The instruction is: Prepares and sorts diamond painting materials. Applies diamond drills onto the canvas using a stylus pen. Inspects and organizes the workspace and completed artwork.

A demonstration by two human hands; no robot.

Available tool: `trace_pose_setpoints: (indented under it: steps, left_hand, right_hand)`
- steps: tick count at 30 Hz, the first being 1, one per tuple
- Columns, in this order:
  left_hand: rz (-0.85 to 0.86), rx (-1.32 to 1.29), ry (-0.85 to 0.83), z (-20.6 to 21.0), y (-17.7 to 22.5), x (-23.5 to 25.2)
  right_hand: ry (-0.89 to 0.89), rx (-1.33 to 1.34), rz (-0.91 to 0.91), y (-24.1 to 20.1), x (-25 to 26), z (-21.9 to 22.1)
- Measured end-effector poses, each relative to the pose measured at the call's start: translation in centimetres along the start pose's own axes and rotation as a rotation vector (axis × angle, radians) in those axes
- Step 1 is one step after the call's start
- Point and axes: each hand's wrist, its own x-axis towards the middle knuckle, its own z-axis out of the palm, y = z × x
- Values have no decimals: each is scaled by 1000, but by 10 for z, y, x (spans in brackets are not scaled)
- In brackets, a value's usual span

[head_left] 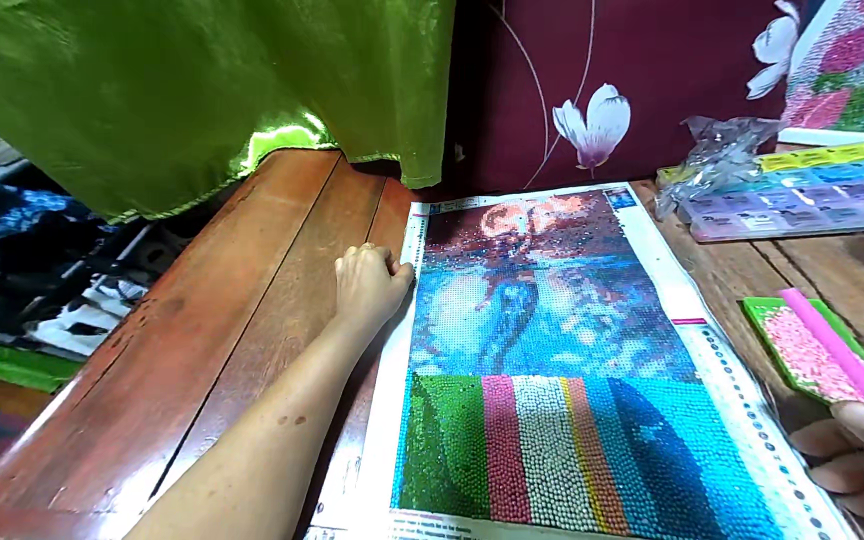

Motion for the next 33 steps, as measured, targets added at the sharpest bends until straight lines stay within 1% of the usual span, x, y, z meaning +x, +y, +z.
trace_pose_setpoints:
  steps: [3, 9, 12, 14, 15, 17, 18, 19, 20, 21, 23, 25, 26, 31, 33]
  left_hand:
    - [-2, -54, 9, 2, 1, 0]
    - [-128, -213, -37, -4, 2, 5]
    - [-153, -243, -54, -3, 2, 5]
    - [-130, -246, -55, 0, 0, 4]
    - [-118, -252, -50, 1, -1, 4]
    - [-98, -301, -26, 2, -4, 5]
    - [-95, -344, -7, 3, -5, 5]
    - [-94, -393, 15, 3, -6, 6]
    - [-92, -444, 42, 3, -7, 6]
    - [-91, -507, 77, 4, -8, 7]
    - [-114, -622, 127, 6, -8, 8]
    - [-193, -717, 133, 4, -3, 7]
    - [-238, -760, 130, 2, 0, 6]
    - [-428, -958, 124, -6, 6, 7]
    - [-510, -1018, 111, -10, 9, 7]
  right_hand:
    - [11, -2, 18, 0, 0, -1]
    - [29, -40, 2, 2, 0, -2]
    - [-1, -79, 4, 1, 1, -4]
    - [-8, -177, -60, -4, 7, -8]
    - [29, -253, -132, -5, 13, -10]
    - [198, -425, -294, -5, 32, -9]
    - [277, -485, -342, -8, 44, -8]
    - [311, -529, -354, -12, 55, -9]
    - [300, -552, -320, -17, 66, -9]
    - [257, -578, -248, -24, 77, -9]
    - [118, -644, -89, -34, 99, -8]
    - [-32, -694, 46, -47, 116, -4]
    - [-70, -699, 79, -51, 123, -2]
    - [-115, -718, 92, -66, 140, 8]
    - [-111, -715, 90, -63, 148, 10]
